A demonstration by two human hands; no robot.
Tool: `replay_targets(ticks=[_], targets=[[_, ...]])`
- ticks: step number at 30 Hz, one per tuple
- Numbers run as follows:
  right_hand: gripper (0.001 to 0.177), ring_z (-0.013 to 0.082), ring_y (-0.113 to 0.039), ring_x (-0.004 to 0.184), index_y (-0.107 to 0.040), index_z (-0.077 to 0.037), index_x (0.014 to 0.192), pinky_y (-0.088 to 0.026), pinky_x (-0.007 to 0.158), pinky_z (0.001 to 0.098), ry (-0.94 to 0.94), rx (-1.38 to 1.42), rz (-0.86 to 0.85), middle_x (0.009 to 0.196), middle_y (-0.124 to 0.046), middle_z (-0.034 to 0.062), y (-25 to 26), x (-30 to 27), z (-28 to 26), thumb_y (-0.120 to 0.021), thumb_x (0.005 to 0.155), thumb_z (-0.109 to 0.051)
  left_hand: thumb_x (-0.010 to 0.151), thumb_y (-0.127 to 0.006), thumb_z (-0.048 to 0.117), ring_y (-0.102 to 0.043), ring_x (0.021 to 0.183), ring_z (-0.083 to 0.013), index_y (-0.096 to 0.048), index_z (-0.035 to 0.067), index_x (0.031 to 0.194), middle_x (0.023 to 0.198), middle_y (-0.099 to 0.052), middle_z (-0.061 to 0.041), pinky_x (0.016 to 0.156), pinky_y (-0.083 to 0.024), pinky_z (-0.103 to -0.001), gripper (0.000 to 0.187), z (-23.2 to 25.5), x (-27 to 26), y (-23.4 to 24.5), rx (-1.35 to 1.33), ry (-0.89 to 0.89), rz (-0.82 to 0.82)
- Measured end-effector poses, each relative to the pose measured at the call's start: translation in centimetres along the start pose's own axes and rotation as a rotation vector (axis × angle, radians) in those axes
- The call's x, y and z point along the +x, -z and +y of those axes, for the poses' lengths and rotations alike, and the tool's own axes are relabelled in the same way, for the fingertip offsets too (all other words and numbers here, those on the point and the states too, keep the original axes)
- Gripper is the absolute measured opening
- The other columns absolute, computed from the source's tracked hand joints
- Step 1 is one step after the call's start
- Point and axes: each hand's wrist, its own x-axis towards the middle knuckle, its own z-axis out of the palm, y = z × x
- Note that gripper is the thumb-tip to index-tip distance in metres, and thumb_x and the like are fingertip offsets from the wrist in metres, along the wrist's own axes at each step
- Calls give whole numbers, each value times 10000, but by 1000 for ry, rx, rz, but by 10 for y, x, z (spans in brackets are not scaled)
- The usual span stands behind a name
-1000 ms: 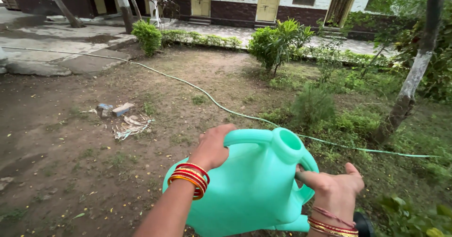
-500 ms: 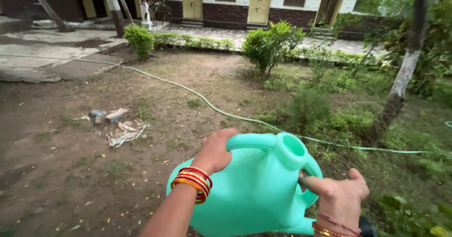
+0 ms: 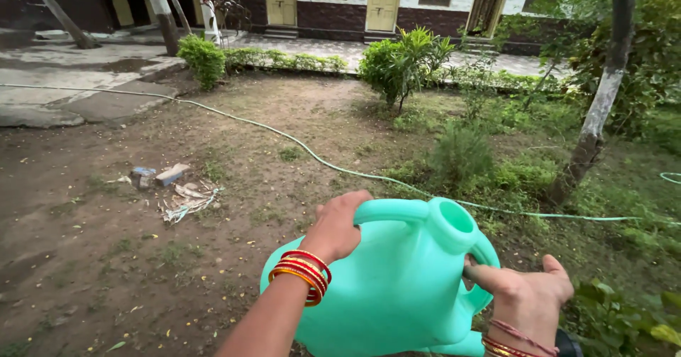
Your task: The person carries a green watering can through a garden, tilting it to pour water onto various plants and bushes.
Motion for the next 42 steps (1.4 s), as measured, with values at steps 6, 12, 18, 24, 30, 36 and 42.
replay_targets(ticks=[6, 12, 18, 24, 30, 36, 42], targets=[[191, 210, -662, 714, -791, -343, 901, -380, 1084, 526, 39, 66, 10, 643, -714, -13, 12, 2, -4, -654, 817, -240, 827, -674, 133, -637, 1165, -320, -678, 171, 1055, 1124, -740, -63, 1121, -235, -625, 231, 6, -5, 7, 2, 91, -49], [166, 217, -658, 689, -805, -388, 843, -411, 1115, 482, -55, -40, -75, 575, -675, -5, -11, -8, 14, -697, 851, -261, 765, -625, 50, -622, 1176, -328, -667, 199, 1111, 1151, -713, -82, 1069, -353, -564, 378, -4, -3, -9, 18, -27, 7], [335, 222, -644, 696, -805, -383, 935, -427, 1072, 495, 37, 9, 14, 621, -672, -5, 4, -4, 5, -650, 776, -133, 782, -645, 85, -614, 1182, -327, -695, 207, 1100, 1168, -723, -71, 1073, -303, -581, 344, -3, -9, -5, 14, 52, -7], [266, 208, -638, 691, -802, -352, 927, -421, 1055, 478, 7, 18, -25, 597, -652, -9, -81, -68, 72, -675, 783, -167, 823, -671, 202, -639, 1162, -332, -679, 193, 1096, 1144, -727, -95, 1054, -379, -527, 273, 8, -10, -13, 43, -12, 3], [296, 155, -645, 781, -770, -366, 1051, -438, 1051, 379, -83, -91, -107, 747, -701, -35, -198, -68, 165, -633, 874, -172, 809, -652, 130, -630, 1176, -327, -698, 194, 1085, 1155, -737, -69, 1071, -306, -583, 287, 8, -14, -8, 26, 70, -19], [327, 103, -653, 871, -739, -379, 1176, -458, 1046, 282, -184, -193, -180, 897, -751, -59, -98, -57, 95, -591, 965, -178, 809, -661, 141, -654, 1137, -318, -671, 185, 1090, 1104, -735, -95, 1068, -355, -533, 285, 21, -14, -14, 25, -12, 8], [197, 255, -664, 787, -796, -296, 933, -448, 1034, 455, 19, -74, 63, 752, -741, 4, -6, -15, 32, -643, 857, -198, 797, -657, 153, -663, 1091, -336, -699, 200, 1087, 1078, -746, -100, 1050, -399, -487, 297, 10, -15, -14, 16, 2, 26]])
